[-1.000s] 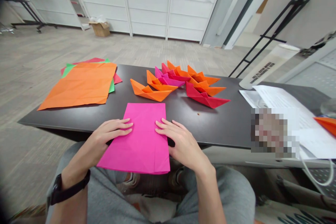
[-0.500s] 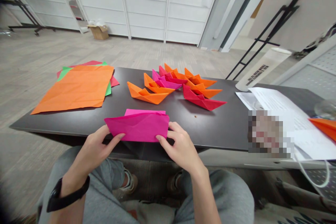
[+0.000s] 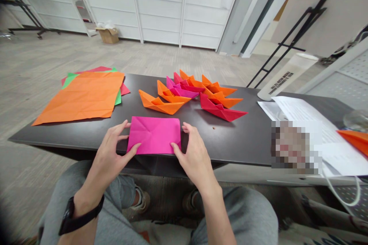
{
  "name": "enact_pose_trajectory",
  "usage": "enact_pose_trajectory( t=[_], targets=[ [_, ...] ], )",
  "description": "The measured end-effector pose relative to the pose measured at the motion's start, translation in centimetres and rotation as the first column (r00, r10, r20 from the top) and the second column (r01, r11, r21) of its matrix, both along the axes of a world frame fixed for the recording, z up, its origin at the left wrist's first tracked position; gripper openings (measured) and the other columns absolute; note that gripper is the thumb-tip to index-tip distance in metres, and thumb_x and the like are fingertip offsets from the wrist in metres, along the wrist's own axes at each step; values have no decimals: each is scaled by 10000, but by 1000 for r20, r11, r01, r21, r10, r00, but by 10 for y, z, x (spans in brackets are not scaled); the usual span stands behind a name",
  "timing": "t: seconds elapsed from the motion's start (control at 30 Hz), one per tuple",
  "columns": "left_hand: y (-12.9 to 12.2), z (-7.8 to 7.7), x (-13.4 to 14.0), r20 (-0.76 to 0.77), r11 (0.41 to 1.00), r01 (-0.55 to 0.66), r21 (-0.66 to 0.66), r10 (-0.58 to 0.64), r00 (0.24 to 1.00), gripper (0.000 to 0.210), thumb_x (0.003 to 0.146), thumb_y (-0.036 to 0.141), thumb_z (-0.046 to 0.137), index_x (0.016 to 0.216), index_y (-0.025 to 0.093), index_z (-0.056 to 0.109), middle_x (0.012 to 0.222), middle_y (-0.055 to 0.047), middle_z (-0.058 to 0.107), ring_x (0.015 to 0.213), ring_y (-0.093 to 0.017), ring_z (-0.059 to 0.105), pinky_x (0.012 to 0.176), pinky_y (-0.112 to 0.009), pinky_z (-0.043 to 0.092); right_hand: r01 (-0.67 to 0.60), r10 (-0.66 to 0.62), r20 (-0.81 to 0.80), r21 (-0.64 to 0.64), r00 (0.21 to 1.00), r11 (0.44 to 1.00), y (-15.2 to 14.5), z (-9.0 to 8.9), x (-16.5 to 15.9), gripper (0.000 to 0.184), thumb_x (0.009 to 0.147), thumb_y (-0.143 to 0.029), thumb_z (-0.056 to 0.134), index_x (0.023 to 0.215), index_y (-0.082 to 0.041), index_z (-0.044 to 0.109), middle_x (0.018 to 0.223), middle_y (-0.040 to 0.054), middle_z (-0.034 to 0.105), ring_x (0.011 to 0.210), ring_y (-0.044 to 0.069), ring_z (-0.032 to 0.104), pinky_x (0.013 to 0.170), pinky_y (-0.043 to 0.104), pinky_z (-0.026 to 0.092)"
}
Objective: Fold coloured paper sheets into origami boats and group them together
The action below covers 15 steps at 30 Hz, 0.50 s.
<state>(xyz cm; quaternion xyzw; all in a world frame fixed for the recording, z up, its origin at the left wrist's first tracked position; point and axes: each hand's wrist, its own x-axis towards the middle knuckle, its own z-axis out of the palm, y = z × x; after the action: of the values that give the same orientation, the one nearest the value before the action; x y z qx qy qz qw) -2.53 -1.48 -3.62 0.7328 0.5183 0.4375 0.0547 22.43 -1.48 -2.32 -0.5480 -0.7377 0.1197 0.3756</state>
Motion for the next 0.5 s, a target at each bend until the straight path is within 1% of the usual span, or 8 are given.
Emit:
enact_pose_trajectory(
  t=[0.03, 0.07, 0.13, 0.17, 0.23, 0.3, 0.4, 0.5],
  targets=[
    [-1, 2, 1, -23, 999, -21, 43, 22, 1000, 536, 923, 241, 641, 1425, 241, 452, 1362, -136, 540, 1199, -277, 604, 995, -472, 560, -1, 1, 9, 11, 1000, 1000, 0, 0, -1, 451, 944, -263, 609, 1370, -250, 462, 1343, 126, 540, 1230, 285, 566, 1048, 511, 491],
    [-3, 4, 2, -58, 996, -24, 82, 29, 998, 456, 922, 210, 636, 1362, 244, 521, 1373, -131, 536, 1253, -292, 570, 1026, -492, 538, -13, 12, 33, 17, 999, 1000, -1, 1, -1, 402, 956, -251, 584, 1351, -261, 506, 1386, 124, 516, 1258, 286, 556, 1060, 512, 486],
    [-8, 9, 6, -155, 993, 40, 109, -23, 988, 289, 931, 156, 605, 1207, 238, 632, 1367, -113, 575, 1275, -291, 562, 1056, -494, 512, -48, 46, 109, 10, 993, 999, -1, 2, -2, 256, 980, -227, 536, 1215, -263, 631, 1409, 109, 520, 1258, 290, 563, 1049, 516, 494],
    [-11, 12, 8, -204, 991, 95, 91, -75, 976, 252, 939, 148, 590, 1168, 231, 654, 1358, -107, 602, 1246, -280, 589, 1046, -477, 519, -57, 56, 141, 6, 988, 998, -1, 3, -2, 224, 986, -220, 523, 1153, -257, 668, 1398, 104, 541, 1238, 291, 578, 1034, 517, 503],
    [-17, 15, 12, -291, 980, 200, 17, -187, 938, 276, 947, 173, 587, 1211, 217, 653, 1346, -104, 645, 1196, -269, 634, 1016, -455, 541, -57, 56, 179, 0, 982, 998, 1, 2, -2, 218, 991, -212, 520, 1119, -240, 693, 1369, 104, 580, 1205, 291, 596, 1014, 520, 513],
    [-21, 15, 15, -351, 965, 254, -62, -259, 900, 379, 930, 215, 627, 1309, 207, 614, 1392, -111, 631, 1241, -291, 620, 1023, -477, 538, -49, 49, 192, -4, 980, 999, 2, 2, 0, 223, 993, -214, 525, 1136, -227, 695, 1350, 110, 600, 1190, 289, 603, 1007, 521, 518],
    [-24, 11, 18, -399, 951, 280, -135, -310, 863, 472, 895, 215, 668, 1360, 210, 585, 1462, -109, 577, 1346, -320, 542, 1066, -525, 503, -41, 37, 195, 14, 980, 999, -1, 5, -2, 258, 995, -191, 510, 1185, -225, 682, 1333, 124, 611, 1204, 298, 595, 1016, 542, 511],
    [-22, 7, 18, -415, 951, 270, -150, -308, 856, 481, 889, 186, 656, 1363, 204, 582, 1479, -111, 560, 1364, -313, 527, 1082, -527, 494, -84, 74, 197, 43, 978, 996, -15, 18, -15, 338, 988, -131, 474, 1263, -222, 648, 1364, 127, 604, 1279, 297, 554, 1083, 561, 465]
  ],
)
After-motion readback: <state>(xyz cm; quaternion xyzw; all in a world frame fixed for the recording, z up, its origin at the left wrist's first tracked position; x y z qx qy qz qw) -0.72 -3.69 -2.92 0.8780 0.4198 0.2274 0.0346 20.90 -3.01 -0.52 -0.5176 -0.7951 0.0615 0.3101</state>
